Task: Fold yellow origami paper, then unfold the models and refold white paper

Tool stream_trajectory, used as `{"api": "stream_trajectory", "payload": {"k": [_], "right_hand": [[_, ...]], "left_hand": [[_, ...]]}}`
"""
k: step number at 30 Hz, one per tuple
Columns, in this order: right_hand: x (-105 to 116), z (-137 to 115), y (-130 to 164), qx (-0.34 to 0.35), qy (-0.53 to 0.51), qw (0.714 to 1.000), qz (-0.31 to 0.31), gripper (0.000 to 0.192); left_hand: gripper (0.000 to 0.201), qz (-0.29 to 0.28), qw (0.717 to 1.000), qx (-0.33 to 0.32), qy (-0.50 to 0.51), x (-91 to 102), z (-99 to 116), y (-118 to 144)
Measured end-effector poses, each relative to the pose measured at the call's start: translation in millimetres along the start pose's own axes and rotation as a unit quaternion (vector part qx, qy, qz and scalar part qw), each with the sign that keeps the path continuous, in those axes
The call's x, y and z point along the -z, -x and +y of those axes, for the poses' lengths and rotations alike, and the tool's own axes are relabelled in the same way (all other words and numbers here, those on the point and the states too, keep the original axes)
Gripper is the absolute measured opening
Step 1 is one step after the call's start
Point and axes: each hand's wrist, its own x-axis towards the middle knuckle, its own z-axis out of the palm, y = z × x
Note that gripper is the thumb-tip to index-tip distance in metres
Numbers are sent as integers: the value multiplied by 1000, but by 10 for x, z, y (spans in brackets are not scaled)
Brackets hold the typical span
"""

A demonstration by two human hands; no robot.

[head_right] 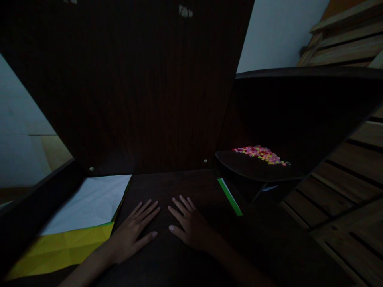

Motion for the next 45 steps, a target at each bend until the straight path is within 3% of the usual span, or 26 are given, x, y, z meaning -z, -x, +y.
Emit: {"api": "stream_trajectory", "payload": {"k": [45], "right_hand": [[7, -4, -11, -6, -7, 1000, -10, 59]], "left_hand": [[64, 2, 1000, 0, -16, 15, 16, -1]]}}
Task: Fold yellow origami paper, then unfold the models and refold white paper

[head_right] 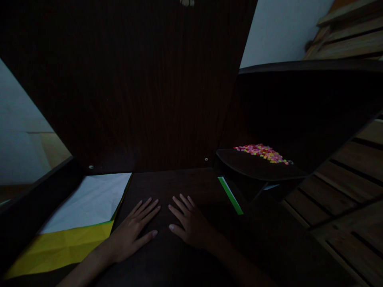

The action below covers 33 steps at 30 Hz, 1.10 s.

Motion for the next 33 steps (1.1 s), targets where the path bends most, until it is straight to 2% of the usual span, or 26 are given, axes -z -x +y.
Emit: {"api": "stream_trajectory", "payload": {"k": [16, 26, 33], "right_hand": [[-35, 36, 6, 10, 2, 1000, 8, 60], [-11, 11, 3, 1, -1, 1000, 2, 59], [-23, 22, 8, 6, 0, 1000, 6, 60]], "left_hand": [[65, 12, 1000, -6, 6, -14, -15, 1], [64, -9, 1000, 4, 2, -5, -7, 1], [65, -1, 1000, -3, 4, -15, -17, 5]]}}
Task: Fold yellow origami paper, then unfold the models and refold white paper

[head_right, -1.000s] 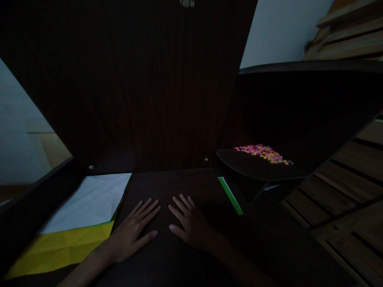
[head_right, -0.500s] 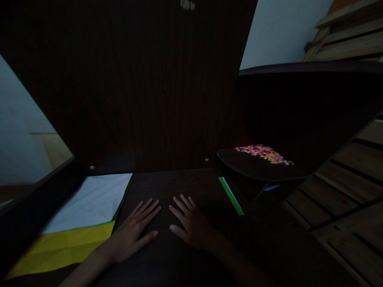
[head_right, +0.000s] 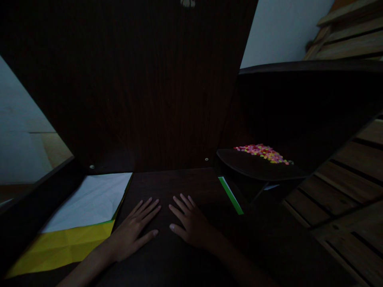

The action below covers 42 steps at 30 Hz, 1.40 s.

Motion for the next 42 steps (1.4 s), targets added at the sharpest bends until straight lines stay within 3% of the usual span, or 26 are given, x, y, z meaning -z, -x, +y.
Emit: {"api": "stream_trajectory", "payload": {"k": [42], "right_hand": [[18, -15, -5, -8, 3, 1000, -10, 60]], "left_hand": [[64, -3, 1000, 2, -3, 34, 24, -11]]}}
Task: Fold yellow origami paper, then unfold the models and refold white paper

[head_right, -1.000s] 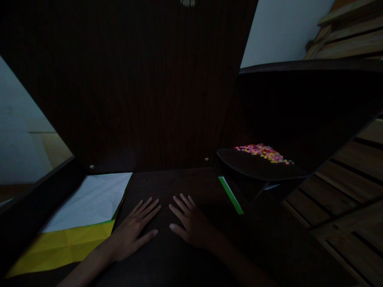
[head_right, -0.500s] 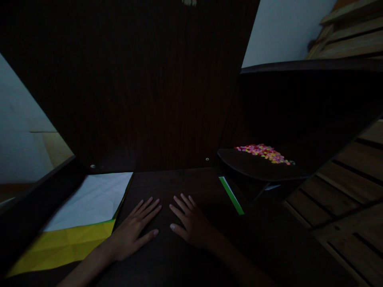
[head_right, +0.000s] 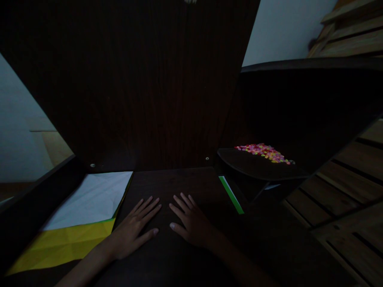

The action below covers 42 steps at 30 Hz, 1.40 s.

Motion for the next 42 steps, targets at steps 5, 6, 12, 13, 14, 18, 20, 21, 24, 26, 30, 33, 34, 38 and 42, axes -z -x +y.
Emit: {"api": "stream_trajectory", "payload": {"k": [5, 6, 12, 13, 14, 18, 20, 21, 24, 26, 30, 33, 34, 38, 42], "right_hand": [[5, -6, -7, -3, -5, 1000, -6, 60], [5, -5, -7, -3, -6, 1000, -7, 60], [-11, 6, -3, 1, -6, 1000, 2, 60], [-12, 7, -2, 1, -5, 1000, 1, 60], [-11, 8, -1, 1, -5, 1000, 1, 60], [-4, 8, -2, 2, -6, 1000, 0, 60], [-4, 8, -5, 2, -4, 1000, -2, 61], [-5, 9, -6, 1, -2, 1000, -4, 61], [-15, 12, -5, 2, 0, 1000, -1, 60], [-22, 14, -3, 4, 0, 1000, 3, 60], [-30, 17, -1, 5, 1, 1000, 5, 60], [-29, 18, -2, 7, -2, 1000, 8, 60], [-29, 18, -3, 7, -3, 1000, 8, 60], [-26, 18, -4, 6, 0, 1000, 5, 60], [-23, 13, -1, 6, -5, 1000, 9, 60]], "left_hand": [[65, 9, 1000, -6, -2, -17, -6, 10], [65, 11, 1000, -6, -3, -18, -6, 10], [64, 16, 1000, -9, -7, -15, -5, 6], [64, 15, 1000, -8, -7, -12, -5, 4], [64, 14, 1000, -8, -7, -8, -5, 2], [63, 1, 1000, -3, -11, 7, 1, -4], [64, -1, 1000, -4, -13, 9, 3, -4], [64, 0, 1000, -4, -13, 8, 2, -3], [64, 3, 1000, -5, -14, 0, -3, 0], [64, 6, 1000, -4, -14, -4, -5, 0], [64, 5, 1000, -7, -11, -4, -5, -4], [64, -5, 1000, 0, -10, -1, 0, -3], [63, -7, 1000, 2, -10, 0, 1, -3], [64, -2, 1000, -2, -7, 3, 3, -1], [64, 0, 1000, -1, -6, 1, -1, 0]]}}
